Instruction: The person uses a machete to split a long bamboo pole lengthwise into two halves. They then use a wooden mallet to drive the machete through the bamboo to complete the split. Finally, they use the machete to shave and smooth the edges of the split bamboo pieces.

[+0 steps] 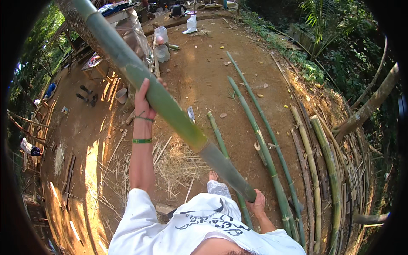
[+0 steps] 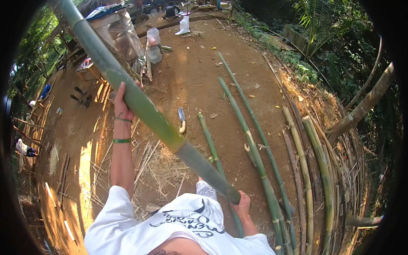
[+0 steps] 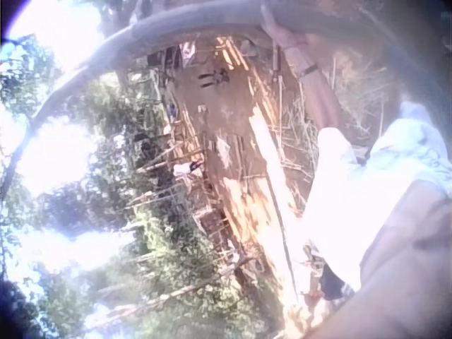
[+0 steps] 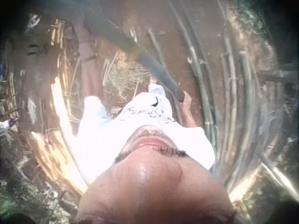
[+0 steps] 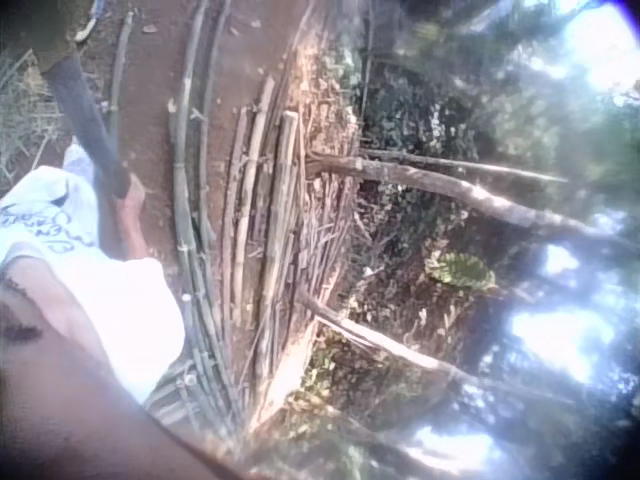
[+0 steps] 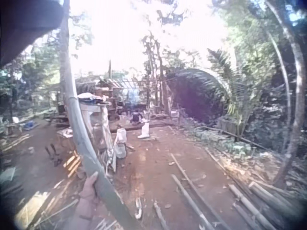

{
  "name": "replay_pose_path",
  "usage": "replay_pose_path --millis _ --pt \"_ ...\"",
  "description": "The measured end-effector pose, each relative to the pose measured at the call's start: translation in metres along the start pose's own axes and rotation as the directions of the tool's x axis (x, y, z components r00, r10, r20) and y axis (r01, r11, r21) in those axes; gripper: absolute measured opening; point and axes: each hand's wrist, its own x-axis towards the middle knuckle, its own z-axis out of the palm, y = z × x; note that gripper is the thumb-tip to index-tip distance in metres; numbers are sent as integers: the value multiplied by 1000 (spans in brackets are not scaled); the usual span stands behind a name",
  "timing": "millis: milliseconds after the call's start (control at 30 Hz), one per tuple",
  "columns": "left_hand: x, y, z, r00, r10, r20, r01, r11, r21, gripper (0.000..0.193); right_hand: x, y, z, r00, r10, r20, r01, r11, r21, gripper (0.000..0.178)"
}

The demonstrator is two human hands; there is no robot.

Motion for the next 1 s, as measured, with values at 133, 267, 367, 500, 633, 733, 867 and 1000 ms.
replay_pose_path --millis 133,267,367,500,633,733,867,1000 --pt "4 -12 -11 985 93 -144 -73 988 139 56 132 23 67 975 115 192 -57 957 -285 75" --pt "-5 -21 -28 943 212 -257 -184 975 128 54 329 -58 69 635 346 691 125 836 -534 60" --pt "9 -23 -42 908 301 -291 -262 951 166 51 466 -210 31 838 -386 385 342 922 181 70" --pt "29 -29 -95 835 427 -348 -302 883 360 52 532 -471 -60 563 -826 18 685 479 548 82" --pt "45 -42 -150 595 616 -516 -343 775 531 54 507 -646 -70 209 -977 -41 741 131 659 117" --pt "51 -41 -199 580 595 -557 -201 766 610 54 466 -739 -26 83 -930 -357 683 -208 700 127" --pt "38 -40 -255 570 510 -644 4 782 623 54 455 -818 11 -70 -957 -281 671 -254 697 137" --pt "47 -38 -299 569 452 -687 120 780 614 54 490 -871 57 240 -847 -474 771 -130 623 138"
